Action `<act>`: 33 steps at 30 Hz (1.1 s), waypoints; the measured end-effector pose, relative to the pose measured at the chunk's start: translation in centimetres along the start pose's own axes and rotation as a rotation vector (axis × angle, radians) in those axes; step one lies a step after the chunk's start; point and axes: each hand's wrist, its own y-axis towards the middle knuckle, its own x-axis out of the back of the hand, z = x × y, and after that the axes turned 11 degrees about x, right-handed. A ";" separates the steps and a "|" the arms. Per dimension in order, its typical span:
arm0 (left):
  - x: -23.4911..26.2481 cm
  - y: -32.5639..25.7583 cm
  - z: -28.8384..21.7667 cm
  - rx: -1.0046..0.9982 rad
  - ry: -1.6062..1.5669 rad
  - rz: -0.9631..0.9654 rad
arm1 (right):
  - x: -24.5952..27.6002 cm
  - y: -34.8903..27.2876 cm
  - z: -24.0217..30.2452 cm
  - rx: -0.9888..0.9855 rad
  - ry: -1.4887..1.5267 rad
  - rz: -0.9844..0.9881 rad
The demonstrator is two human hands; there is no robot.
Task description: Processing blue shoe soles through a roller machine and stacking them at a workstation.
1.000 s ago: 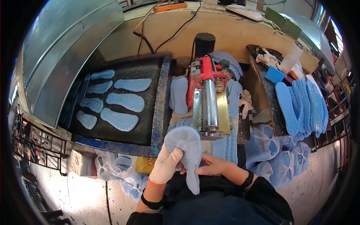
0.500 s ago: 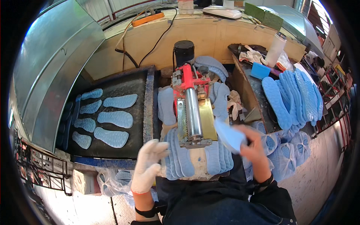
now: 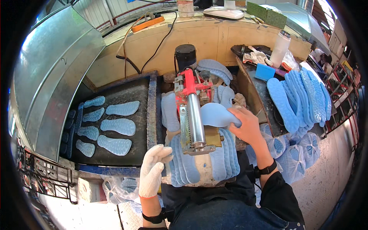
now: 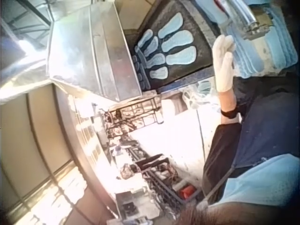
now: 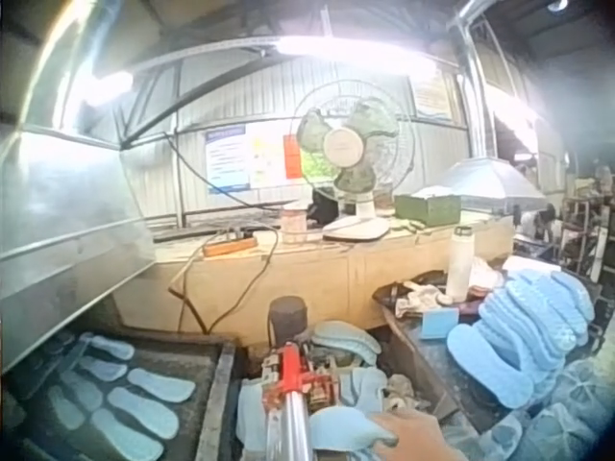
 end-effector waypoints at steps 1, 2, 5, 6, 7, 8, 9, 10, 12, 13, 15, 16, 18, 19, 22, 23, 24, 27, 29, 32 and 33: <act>-0.2 0.4 -0.2 0.001 0.001 0.002 | 0.1 0.3 0.1 0.018 0.033 0.058; -0.4 0.8 -0.4 -0.031 0.008 0.029 | 0.1 0.6 0.3 0.019 0.037 0.059; -1.3 2.6 -1.1 -0.103 0.003 0.088 | 0.2 1.9 0.9 0.164 0.049 0.118; -1.6 3.4 -1.4 -0.143 -0.011 0.123 | 0.3 2.3 1.1 0.220 0.050 0.171; -2.3 4.6 -1.4 -0.140 -0.018 0.131 | 0.6 2.3 1.0 0.266 0.040 0.224; -3.1 5.9 -1.4 -0.170 -0.006 0.160 | 0.8 2.2 0.8 0.259 0.031 0.226; -3.7 6.9 -1.6 -0.203 0.011 0.180 | 1.0 2.3 0.7 0.281 0.007 0.215; -4.2 7.9 -1.6 -0.201 0.010 0.180 | 1.1 2.2 0.7 0.303 -0.018 0.205; -4.5 9.4 -1.7 -0.361 0.304 0.171 | 1.4 2.0 0.6 0.273 -0.008 0.157; -4.2 9.9 -1.7 -0.360 0.306 0.166 | 1.4 1.6 0.6 0.239 0.001 0.112; -3.5 11.5 -0.8 -0.567 0.752 0.105 | 1.1 -0.3 -0.1 0.108 0.125 -0.010; -3.2 11.9 0.1 -0.505 0.758 0.060 | 0.5 -1.5 -0.6 -0.013 0.262 -0.138; -2.7 12.3 1.4 -0.453 0.743 0.041 | -1.8 -5.2 -2.1 -0.240 0.375 -0.233; -2.4 12.3 2.0 -0.409 0.733 0.013 | -3.0 -7.1 -2.4 -0.460 0.487 -0.333; -1.5 10.7 2.1 -0.228 0.602 -0.030 | -6.4 -8.8 0.1 -0.330 0.346 -0.114; -1.4 10.2 1.9 -0.084 0.485 -0.057 | -7.8 -9.8 0.5 -0.315 0.366 -0.026; 1.4 11.0 4.5 -0.259 0.579 -0.056 | -8.2 -9.8 1.6 -0.272 0.290 0.164; -1.7 10.8 4.2 -0.249 0.382 -0.178 | -10.5 -13.3 0.5 -0.054 -0.009 0.311; 1.8 10.0 8.2 -0.177 0.449 0.003 | -10.7 -13.2 1.9 -0.088 -0.032 0.363; 1.2 7.2 7.0 -0.053 0.251 0.060 | -11.8 -14.9 1.5 0.034 -0.190 0.328; 1.3 6.5 6.8 0.001 0.168 0.099 | -12.1 -15.2 1.3 -0.008 -0.221 0.355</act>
